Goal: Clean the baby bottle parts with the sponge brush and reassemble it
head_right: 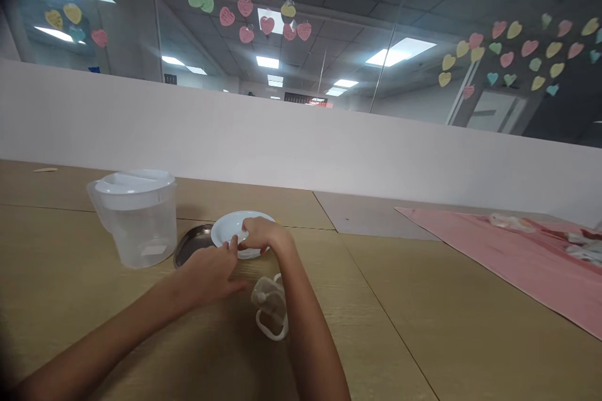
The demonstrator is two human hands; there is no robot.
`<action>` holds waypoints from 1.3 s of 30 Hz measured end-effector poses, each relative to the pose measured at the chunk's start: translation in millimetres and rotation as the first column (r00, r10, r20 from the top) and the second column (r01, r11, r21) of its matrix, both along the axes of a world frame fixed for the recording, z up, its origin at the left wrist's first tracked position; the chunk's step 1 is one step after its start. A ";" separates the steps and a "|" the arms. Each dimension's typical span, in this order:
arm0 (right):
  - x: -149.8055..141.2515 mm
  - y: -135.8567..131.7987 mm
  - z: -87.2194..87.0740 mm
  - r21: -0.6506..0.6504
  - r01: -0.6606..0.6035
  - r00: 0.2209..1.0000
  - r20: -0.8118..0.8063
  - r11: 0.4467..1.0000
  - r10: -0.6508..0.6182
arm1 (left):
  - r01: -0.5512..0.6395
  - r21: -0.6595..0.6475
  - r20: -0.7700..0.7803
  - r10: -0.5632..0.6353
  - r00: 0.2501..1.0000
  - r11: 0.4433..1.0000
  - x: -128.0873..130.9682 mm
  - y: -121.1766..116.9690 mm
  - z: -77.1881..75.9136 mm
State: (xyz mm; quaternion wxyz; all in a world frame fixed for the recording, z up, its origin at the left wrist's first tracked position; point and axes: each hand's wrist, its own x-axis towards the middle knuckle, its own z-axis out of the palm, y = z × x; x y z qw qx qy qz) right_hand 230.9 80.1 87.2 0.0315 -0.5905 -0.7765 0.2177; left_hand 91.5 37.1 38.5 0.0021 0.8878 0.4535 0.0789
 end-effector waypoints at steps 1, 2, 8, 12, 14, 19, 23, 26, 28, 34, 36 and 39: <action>7.2 -1.6 4.1 0.029 0.045 0.999 -0.004 0.999 -0.044 | -0.016 0.013 -0.031 0.017 0.999 1.000 7.2 -7.5 -9.7; 15.2 -3.5 8.3 0.060 0.090 0.996 -0.012 0.994 -0.090 | 0.027 0.021 -0.048 -0.026 0.999 0.999 14.7 -14.2 -19.3; 57.4 -16.6 22.2 0.138 0.220 0.968 -0.151 0.966 -0.199 | 0.453 0.028 -0.071 -0.451 0.890 0.891 52.0 -25.8 -58.4; 68.2 -27.3 28.0 0.199 0.216 0.963 -0.207 0.956 -0.175 | 0.423 -0.003 -0.029 -0.423 0.906 0.906 51.1 -13.0 -63.7; 68.9 -34.8 33.2 0.255 0.222 0.959 -0.232 0.941 -0.163 | 0.403 -0.058 0.053 -0.400 0.915 0.914 40.9 -5.4 -66.0; 65.4 -53.4 46.2 0.360 0.246 0.955 -0.249 0.900 -0.162 | 0.483 -0.185 0.522 -0.331 0.786 0.856 5.6 15.1 -76.7; 63.2 -55.7 48.1 0.315 0.143 0.958 -0.283 0.938 -0.051 | 0.615 -0.199 0.763 -0.273 0.585 0.763 -10.2 33.7 -86.9; 59.8 -46.7 43.6 0.252 0.013 0.971 -0.236 0.968 0.048 | 0.648 -0.253 0.841 -0.167 0.515 0.718 -13.6 45.4 -91.1; 55.0 -37.7 38.9 0.232 -0.058 0.977 -0.187 0.971 0.104 | 0.669 -0.292 0.869 -0.103 0.484 0.683 -15.7 51.1 -91.2; 29.6 -14.1 21.8 0.098 -0.155 0.985 -0.057 0.983 0.161 | 0.718 -0.448 0.872 0.083 0.483 0.533 -23.5 64.2 -93.1; 20.8 -9.8 16.2 0.047 -0.158 0.986 -0.037 0.986 0.160 | 0.744 -0.468 0.877 0.143 0.459 0.478 -24.7 68.4 -96.6; 10.7 -6.8 10.6 -0.010 -0.158 0.987 -0.017 0.987 0.158 | 0.752 -0.449 0.890 0.170 0.423 0.483 -28.2 73.7 -100.4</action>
